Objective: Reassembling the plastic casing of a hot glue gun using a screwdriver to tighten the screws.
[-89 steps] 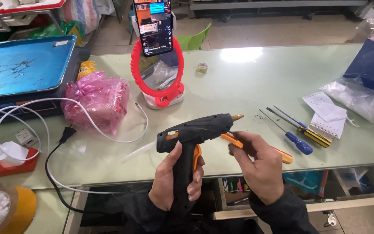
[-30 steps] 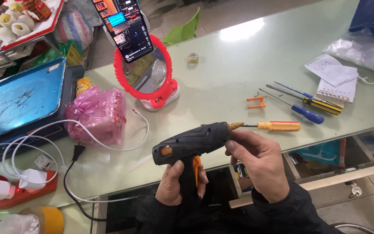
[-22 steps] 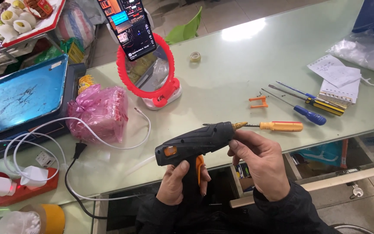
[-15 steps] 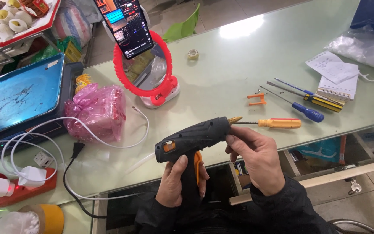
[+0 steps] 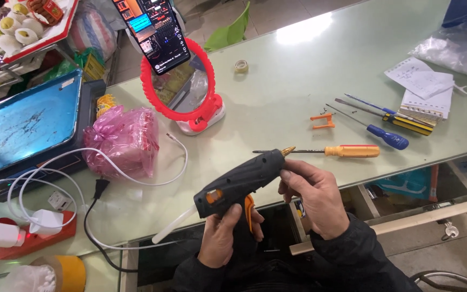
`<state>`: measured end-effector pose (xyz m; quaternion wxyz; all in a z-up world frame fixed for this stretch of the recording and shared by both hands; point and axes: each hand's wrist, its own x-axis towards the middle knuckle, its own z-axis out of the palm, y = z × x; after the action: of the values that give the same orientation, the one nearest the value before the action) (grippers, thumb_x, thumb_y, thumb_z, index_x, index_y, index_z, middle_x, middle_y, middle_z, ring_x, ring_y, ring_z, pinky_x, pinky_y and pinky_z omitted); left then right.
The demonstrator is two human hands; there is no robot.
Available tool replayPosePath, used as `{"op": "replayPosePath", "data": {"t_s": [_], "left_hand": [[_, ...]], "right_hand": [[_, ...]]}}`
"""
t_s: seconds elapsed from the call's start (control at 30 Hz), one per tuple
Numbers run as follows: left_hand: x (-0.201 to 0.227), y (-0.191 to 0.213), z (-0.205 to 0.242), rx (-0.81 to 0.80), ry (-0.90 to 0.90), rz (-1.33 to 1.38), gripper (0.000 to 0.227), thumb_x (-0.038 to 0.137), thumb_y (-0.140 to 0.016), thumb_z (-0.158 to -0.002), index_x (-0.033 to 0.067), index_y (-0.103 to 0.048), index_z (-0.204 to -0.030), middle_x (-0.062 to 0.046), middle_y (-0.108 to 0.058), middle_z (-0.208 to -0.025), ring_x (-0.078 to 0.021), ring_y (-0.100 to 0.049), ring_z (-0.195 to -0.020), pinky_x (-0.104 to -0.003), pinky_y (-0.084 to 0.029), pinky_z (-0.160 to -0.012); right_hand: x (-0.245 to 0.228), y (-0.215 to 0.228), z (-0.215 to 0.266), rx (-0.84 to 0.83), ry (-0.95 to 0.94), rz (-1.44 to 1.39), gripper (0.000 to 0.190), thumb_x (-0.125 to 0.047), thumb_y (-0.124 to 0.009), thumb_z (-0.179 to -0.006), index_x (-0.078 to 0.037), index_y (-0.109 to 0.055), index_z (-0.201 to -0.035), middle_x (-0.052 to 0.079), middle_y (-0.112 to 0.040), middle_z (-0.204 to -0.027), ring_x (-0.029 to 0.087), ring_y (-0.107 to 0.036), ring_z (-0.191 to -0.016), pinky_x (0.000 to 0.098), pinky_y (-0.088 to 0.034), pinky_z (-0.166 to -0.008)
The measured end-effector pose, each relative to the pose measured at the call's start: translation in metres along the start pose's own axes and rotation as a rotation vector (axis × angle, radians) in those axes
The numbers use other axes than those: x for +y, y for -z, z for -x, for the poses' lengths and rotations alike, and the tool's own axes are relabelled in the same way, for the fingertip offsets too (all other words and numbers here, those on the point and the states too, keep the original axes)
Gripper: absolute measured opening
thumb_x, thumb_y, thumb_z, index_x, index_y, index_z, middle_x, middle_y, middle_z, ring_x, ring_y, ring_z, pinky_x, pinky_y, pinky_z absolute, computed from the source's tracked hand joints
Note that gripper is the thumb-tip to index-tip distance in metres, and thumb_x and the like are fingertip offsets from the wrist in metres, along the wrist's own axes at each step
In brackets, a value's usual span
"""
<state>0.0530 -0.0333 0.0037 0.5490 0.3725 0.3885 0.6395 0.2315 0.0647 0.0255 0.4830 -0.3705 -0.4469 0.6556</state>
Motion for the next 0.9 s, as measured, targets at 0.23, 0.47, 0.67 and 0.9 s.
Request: {"op": "replayPosePath", "data": {"t_s": [0.23, 0.47, 0.67, 0.9], "left_hand": [[0.001, -0.001, 0.004, 0.021, -0.004, -0.045, 0.032, 0.023, -0.062, -0.101, -0.0073, -0.066, -0.109, -0.023, -0.075, -0.088, -0.0344, -0.071, -0.062, -0.047, -0.063, -0.062], [-0.039, 0.043, 0.016, -0.076, -0.898, -1.484, 0.054, 0.009, -0.080, -0.099, 0.0292, -0.056, -0.143, 0.006, -0.076, -0.111, -0.0173, -0.075, -0.098, -0.046, -0.050, -0.089], [0.011, -0.010, 0.017, 0.078, -0.095, -0.208, 0.025, 0.017, -0.067, -0.100, -0.0055, -0.064, -0.111, -0.021, -0.072, -0.086, -0.0264, -0.070, -0.059, -0.035, -0.062, -0.058], [0.021, -0.011, 0.023, 0.059, 0.074, 0.076, 0.049, 0.035, -0.056, -0.105, -0.0063, -0.056, -0.132, -0.025, -0.066, -0.093, -0.0302, -0.067, -0.060, -0.038, -0.056, -0.051]], "right_hand": [[-0.018, -0.009, 0.010, -0.002, -0.008, -0.006, 0.034, -0.004, -0.057, -0.097, 0.009, -0.076, -0.123, 0.019, -0.071, -0.086, 0.025, -0.062, -0.067, 0.0352, -0.051, -0.055], [-0.027, -0.024, 0.014, -0.055, -0.241, 0.023, 0.032, -0.028, -0.058, -0.100, 0.001, -0.068, -0.107, 0.013, -0.066, -0.092, 0.029, -0.069, -0.076, 0.0433, -0.058, -0.058], [-0.034, -0.035, 0.016, -0.034, -0.222, -0.014, 0.028, -0.018, -0.055, -0.106, 0.007, -0.066, -0.102, 0.020, -0.067, -0.086, 0.031, -0.066, -0.070, 0.0421, -0.053, -0.053], [-0.042, -0.041, 0.023, -0.054, -0.246, 0.028, 0.036, -0.019, -0.049, -0.107, 0.007, -0.070, -0.121, 0.026, -0.073, -0.092, 0.033, -0.064, -0.073, 0.0416, -0.051, -0.056]]}}
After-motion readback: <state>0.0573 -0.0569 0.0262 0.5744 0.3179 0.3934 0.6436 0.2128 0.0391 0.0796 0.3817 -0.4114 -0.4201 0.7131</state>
